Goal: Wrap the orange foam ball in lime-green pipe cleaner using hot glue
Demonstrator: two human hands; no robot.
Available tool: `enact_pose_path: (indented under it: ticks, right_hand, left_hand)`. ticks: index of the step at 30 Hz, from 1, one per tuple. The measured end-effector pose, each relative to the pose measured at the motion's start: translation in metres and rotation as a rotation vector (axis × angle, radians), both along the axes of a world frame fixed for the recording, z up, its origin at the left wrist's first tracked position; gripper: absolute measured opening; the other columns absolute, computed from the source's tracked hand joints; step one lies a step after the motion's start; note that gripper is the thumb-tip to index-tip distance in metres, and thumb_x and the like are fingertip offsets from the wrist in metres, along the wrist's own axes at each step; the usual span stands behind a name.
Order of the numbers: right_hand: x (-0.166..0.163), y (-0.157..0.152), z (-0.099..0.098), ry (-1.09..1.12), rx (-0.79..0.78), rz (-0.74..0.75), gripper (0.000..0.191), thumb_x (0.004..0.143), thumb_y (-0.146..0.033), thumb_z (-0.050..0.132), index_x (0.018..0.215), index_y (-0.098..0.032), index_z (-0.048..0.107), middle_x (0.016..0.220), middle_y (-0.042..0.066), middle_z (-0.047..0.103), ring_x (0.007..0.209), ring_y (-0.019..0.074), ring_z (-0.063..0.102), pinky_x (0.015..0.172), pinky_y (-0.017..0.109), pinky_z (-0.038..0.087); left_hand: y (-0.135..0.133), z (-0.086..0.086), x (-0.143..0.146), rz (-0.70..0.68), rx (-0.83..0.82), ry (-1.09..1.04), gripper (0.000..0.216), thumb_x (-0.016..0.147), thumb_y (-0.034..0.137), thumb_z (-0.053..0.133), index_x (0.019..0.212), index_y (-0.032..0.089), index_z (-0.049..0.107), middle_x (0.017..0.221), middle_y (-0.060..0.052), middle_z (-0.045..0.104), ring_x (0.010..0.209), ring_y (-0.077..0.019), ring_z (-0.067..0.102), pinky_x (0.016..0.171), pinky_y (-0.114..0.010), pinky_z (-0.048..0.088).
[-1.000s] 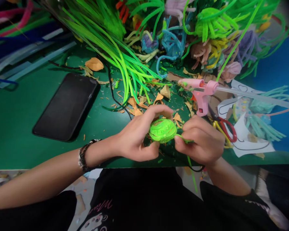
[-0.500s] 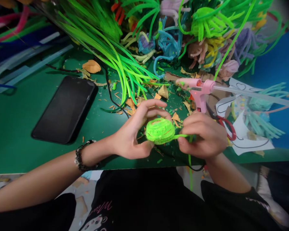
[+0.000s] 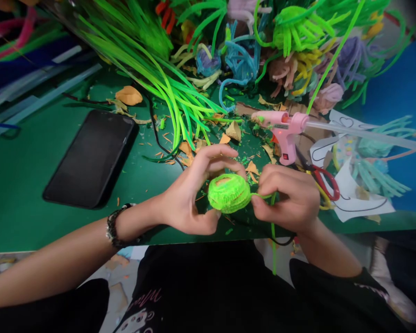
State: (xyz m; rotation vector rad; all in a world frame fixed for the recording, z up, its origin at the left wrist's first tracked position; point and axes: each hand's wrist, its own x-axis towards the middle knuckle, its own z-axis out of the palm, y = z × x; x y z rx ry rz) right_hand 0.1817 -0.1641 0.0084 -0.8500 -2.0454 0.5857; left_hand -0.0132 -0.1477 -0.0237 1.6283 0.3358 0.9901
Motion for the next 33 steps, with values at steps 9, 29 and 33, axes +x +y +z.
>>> enact_pose_path:
  ticks: [9, 29, 33]
  right_hand:
    - [0.0052, 0.0062, 0.0005, 0.090, -0.061, 0.068, 0.017, 0.078, -0.020, 0.064, 0.068, -0.022, 0.049, 0.060, -0.003, 0.047, 0.055, 0.0099, 0.044, 0.049, 0.026, 0.035]
    - [0.0047, 0.0084, -0.0026, 0.106, -0.052, 0.095, 0.023, 0.086, -0.025, 0.061, 0.066, -0.019, 0.051, 0.058, -0.004, 0.047, 0.055, 0.0071, 0.044, 0.050, 0.023, 0.036]
    - [0.0059, 0.0082, -0.0031, 0.162, -0.073, 0.083, 0.014, 0.083, -0.022, 0.059, 0.070, -0.019, 0.054, 0.060, -0.004, 0.049, 0.055, 0.0077, 0.044, 0.050, 0.024, 0.036]
  left_hand:
    - [0.0013, 0.0020, -0.0009, -0.010, -0.040, -0.050, 0.074, 0.063, 0.015, 0.063, 0.128, 0.027, 0.030, 0.109, -0.007, 0.059, 0.101, -0.0250, 0.060, 0.089, -0.042, 0.051]
    - [0.0014, 0.0024, -0.0019, -0.068, -0.089, -0.049, 0.072, 0.062, 0.005, 0.060, 0.126, 0.024, 0.033, 0.111, -0.005, 0.059, 0.106, -0.0205, 0.058, 0.094, -0.037, 0.048]
    - [0.0027, 0.0047, -0.0016, -0.124, -0.171, -0.083, 0.072, 0.062, 0.004, 0.057, 0.125, 0.025, 0.031, 0.113, -0.004, 0.058, 0.101, -0.0174, 0.059, 0.083, -0.030, 0.052]
